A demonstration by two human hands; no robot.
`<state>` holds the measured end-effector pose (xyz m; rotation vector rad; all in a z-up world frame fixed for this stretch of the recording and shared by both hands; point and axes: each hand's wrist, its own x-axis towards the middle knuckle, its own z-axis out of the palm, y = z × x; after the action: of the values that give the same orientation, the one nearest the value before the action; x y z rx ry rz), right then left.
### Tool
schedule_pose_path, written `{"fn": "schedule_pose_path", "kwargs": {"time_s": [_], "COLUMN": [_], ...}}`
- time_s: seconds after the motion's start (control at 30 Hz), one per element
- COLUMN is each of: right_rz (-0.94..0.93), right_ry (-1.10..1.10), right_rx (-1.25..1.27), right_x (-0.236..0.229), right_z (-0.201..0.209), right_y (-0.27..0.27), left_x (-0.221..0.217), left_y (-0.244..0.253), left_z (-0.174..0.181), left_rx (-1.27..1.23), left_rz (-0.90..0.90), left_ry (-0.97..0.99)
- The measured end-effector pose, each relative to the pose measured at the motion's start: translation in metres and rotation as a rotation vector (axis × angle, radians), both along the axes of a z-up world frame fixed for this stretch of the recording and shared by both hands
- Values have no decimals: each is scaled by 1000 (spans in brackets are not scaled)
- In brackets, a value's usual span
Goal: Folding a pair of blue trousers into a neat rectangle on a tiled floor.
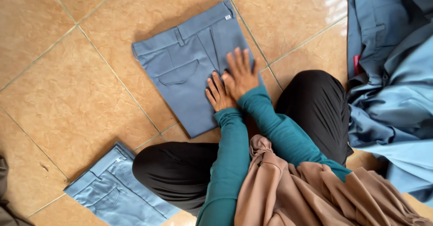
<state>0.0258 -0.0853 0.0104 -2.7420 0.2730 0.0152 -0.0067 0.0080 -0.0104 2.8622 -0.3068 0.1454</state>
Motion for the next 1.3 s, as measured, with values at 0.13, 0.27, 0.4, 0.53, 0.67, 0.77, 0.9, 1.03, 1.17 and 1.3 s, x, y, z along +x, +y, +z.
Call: {"fn": "schedule_pose_path", "kwargs": {"time_s": [0.13,0.27,0.4,0.53,0.67,0.77,0.9,1.03,1.17,1.3], "right_rz": [10,-153,-182,-166,-168,-170,-167,-146,-144,-164], "right_ry": [-10,53,59,70,106,145,212,214,227,207], "right_rx": [74,-29,-75,-61,-33,-21,-11,-7,-21,-14], "right_x": [-30,-30,-25,-25,-24,-24,-23,-25,-25,-26], "right_z": [-5,19,-1,-7,-8,4,8,12,18,17], "right_y": [7,-8,-9,-11,-11,-9,-10,-8,-6,-6], "left_x": [1,5,7,4,2,-4,-8,-5,3,33], "left_y": [-2,-8,-6,-3,4,25,82,126,141,163], "left_z": [-13,0,-10,-21,-28,-19,-11,-21,-30,-96], "left_rx": [36,45,21,30,-24,-84,204,250,11,-205], "left_rz": [34,71,88,102,70,70,183,427,488,568], "left_ry": [2,-181,-293,-298,-228,-91,149,226,162,-70]}}
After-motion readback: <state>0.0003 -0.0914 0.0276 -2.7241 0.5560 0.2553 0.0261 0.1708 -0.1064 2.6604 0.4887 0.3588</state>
